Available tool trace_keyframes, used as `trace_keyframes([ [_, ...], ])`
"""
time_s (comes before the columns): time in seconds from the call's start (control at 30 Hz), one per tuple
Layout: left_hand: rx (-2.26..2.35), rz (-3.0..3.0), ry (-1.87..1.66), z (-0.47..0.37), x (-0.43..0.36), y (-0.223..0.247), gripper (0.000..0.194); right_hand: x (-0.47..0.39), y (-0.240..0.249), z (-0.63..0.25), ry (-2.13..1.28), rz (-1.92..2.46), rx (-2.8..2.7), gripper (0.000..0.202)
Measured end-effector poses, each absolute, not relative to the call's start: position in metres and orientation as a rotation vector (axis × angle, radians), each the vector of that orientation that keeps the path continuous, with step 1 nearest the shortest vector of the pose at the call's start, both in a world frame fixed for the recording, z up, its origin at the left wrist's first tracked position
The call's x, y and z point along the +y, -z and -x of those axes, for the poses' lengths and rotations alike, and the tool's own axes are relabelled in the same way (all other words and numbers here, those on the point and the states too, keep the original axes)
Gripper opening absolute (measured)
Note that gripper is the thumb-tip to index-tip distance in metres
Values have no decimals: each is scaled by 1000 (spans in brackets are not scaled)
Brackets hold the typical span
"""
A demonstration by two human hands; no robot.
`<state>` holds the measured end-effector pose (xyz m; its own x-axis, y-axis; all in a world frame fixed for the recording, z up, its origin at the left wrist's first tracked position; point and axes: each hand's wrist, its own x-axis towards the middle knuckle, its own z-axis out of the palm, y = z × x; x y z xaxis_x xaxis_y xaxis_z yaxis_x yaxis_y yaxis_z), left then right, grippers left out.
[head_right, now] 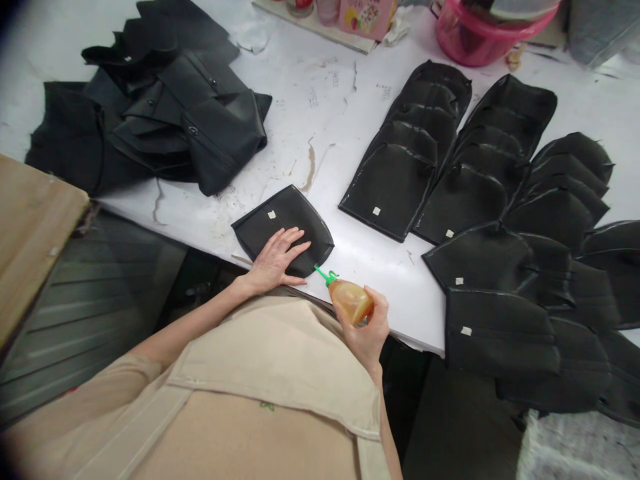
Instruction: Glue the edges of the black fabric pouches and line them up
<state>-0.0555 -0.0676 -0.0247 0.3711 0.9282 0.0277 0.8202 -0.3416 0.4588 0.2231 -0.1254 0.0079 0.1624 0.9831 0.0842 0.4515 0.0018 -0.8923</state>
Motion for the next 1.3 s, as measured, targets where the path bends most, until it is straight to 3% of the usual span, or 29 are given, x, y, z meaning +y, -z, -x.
trace_keyframes([
  [0.4,1462,-2139,-443,56,-55,25,96,-128,-8,-220,-825,1600,-1383,58],
  [0.57,1236,-2098,-421,77,-51,17,86,-129,-4,-220,-838,1606,-1355,61],
  [1.1,1234,-2060,-458,79,-51,12,85,-137,3,-212,-816,1602,-1440,62],
  [1.3,1139,-2026,-446,87,-48,3,75,-138,5,-213,-812,1614,-1487,63],
])
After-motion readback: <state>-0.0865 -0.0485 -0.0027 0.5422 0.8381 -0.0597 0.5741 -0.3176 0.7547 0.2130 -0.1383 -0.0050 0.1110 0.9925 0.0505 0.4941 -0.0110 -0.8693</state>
